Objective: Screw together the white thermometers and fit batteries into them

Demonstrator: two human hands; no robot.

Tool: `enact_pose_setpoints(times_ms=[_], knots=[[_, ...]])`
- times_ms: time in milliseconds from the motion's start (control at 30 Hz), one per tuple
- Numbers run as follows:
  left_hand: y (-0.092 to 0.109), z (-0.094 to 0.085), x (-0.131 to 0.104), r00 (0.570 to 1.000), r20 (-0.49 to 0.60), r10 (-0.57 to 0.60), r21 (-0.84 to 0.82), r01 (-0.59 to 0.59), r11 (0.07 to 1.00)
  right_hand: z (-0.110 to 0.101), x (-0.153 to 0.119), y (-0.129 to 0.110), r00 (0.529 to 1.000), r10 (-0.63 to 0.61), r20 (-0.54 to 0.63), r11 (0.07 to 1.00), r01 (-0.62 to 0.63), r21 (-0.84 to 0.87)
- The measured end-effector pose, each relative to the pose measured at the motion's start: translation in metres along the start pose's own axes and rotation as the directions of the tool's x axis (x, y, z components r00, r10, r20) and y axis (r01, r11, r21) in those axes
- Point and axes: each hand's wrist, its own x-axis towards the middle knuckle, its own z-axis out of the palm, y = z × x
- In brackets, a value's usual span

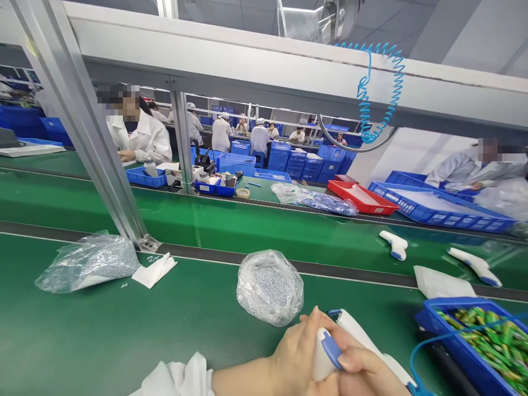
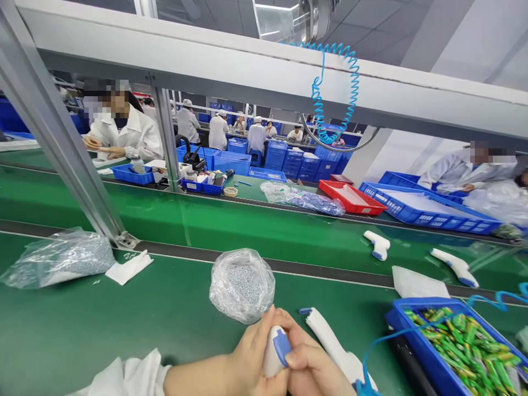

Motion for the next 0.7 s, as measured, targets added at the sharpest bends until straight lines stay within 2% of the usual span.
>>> enact_pose_setpoints(times_ms=[100,233,300,400,467,700], knots=[[-0.002,-0.003,0.002,0.998,0.039,-0.055,0.003,0.055,0.999,-0.008,0.0,0.008,0.992,-0.091,-0.091,0.988,0.079,-0.13],[-0.006,-0.007,0.003,0.969,0.131,-0.209,0.068,0.201,0.977,-0.022,0.008,0.014,0.904,-0.339,-0.259,0.892,0.222,-0.393],[-0.006,-0.008,0.003,0.967,0.115,-0.226,0.112,0.214,0.97,-0.023,0.011,0.011,0.915,-0.319,-0.246,0.898,0.208,-0.389],[-0.003,-0.01,0.001,0.992,0.031,-0.121,0.129,0.116,0.985,-0.014,0.01,0.005,0.976,-0.158,-0.147,0.944,0.106,-0.312],[-0.001,-0.011,-0.002,0.999,-0.007,-0.048,0.154,0.049,0.987,-0.005,0.008,0.004,0.989,-0.116,-0.091,0.957,0.087,-0.276],[0.002,-0.016,-0.005,0.997,-0.07,-0.025,0.191,0.038,0.981,0.013,0.008,0.022,0.971,-0.221,-0.09,0.936,0.186,-0.299]])
